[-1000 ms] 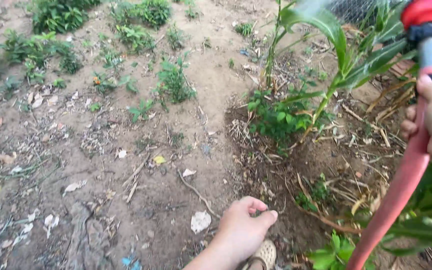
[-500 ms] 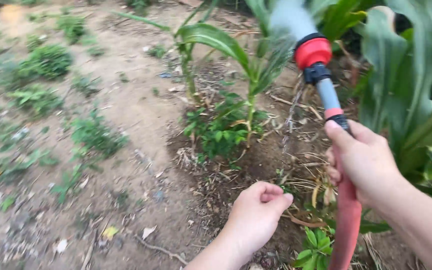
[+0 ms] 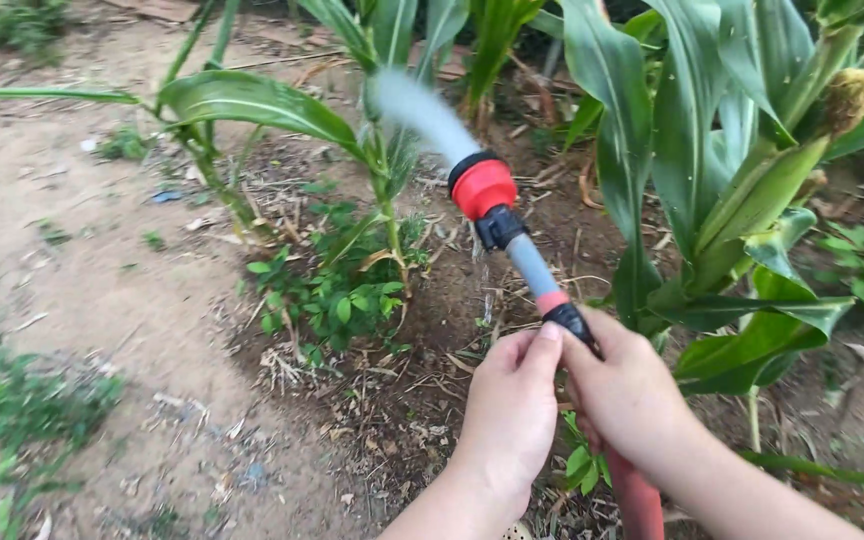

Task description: Watering garden plants with a hose and a spray nozzle attachment.

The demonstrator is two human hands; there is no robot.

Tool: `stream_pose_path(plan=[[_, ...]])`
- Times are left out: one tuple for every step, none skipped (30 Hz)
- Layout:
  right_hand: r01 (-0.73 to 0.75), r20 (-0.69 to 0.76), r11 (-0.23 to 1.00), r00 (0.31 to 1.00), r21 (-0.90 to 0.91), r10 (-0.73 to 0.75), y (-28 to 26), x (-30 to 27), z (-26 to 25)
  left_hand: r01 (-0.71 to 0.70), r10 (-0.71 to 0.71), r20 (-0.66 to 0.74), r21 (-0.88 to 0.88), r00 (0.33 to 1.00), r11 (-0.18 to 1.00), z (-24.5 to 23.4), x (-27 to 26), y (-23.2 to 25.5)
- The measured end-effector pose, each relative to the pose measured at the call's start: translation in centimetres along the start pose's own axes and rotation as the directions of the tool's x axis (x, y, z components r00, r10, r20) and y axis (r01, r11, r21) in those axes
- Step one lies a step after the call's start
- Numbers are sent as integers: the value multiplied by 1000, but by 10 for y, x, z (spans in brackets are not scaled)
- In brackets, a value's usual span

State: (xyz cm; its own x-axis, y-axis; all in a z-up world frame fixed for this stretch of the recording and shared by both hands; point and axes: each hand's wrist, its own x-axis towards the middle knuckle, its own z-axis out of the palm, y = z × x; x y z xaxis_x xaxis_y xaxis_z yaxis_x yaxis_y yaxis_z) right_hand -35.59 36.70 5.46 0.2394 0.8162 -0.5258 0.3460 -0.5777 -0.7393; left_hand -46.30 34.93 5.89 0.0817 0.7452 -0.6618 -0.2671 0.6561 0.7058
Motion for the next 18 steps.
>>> stream_pose_path(plan=[[-11, -22, 1000, 1000, 5, 11, 4, -2, 3, 8, -9, 22, 9, 1000, 1000, -5, 4, 1], [-15, -27, 1000, 1000, 19, 16, 9, -4, 9, -13, 13, 31, 7, 999, 1000, -11, 7, 1], [-20, -32, 999, 999, 34, 21, 15, -6, 14, -34, 34, 40, 5, 999, 999, -18, 11, -1], [-35, -45, 999, 998, 35, 37, 14, -10, 21, -20, 19, 54, 10, 998, 1000, -25, 7, 6], [-66, -73, 993, 996, -96, 59, 14, -15, 27, 23, -26, 64, 60, 998, 998, -31, 4, 13], [-100, -108, 971, 991, -215, 78, 13, -20, 32, 60, -70, 79, 119, 994, 991, -36, 1, 21], [-120, -129, 972, 987, -204, 95, 19, -22, 39, 69, -83, 99, 134, 992, 989, -42, 4, 19], [-108, -138, 967, 987, -233, 77, 26, -23, 45, 74, -87, 93, 135, 992, 988, -47, 8, 16], [-97, -147, 960, 987, -261, 60, 33, -24, 51, 79, -91, 87, 136, 992, 988, -51, 12, 14], [-117, -164, 962, 983, -248, 77, 35, -28, 56, 88, -104, 103, 153, 989, 984, -56, 14, 11], [-141, -168, 951, 981, -276, 96, 36, -31, 60, 104, -119, 97, 150, 988, 983, -59, 16, 9], [-162, -173, 939, 978, -303, 112, 38, -33, 63, 116, -131, 92, 147, 987, 982, -62, 18, 6], [-178, -190, 940, 974, -290, 126, 42, -35, 65, 122, -140, 108, 164, 984, 979, -66, 18, 3], [-196, -175, 940, 973, -280, 151, 45, -37, 67, 133, -156, 124, 176, 980, 975, -70, 18, 1], [-214, -159, 939, 971, -270, 176, 47, -39, 69, 145, -172, 140, 188, 975, 972, -74, 17, 0], [-226, -170, 940, 968, -257, 186, 52, -38, 69, 147, -179, 150, 202, 972, 968, -82, 22, 2], [-217, -159, 932, 971, -291, 176, 56, -38, 69, 107, -160, 125, 353, 979, 929, -90, 27, 4], [-205, -142, 923, 976, -325, 167, 61, -37, 69, 68, -135, 100, 495, 986, 866, -99, 31, 6]])
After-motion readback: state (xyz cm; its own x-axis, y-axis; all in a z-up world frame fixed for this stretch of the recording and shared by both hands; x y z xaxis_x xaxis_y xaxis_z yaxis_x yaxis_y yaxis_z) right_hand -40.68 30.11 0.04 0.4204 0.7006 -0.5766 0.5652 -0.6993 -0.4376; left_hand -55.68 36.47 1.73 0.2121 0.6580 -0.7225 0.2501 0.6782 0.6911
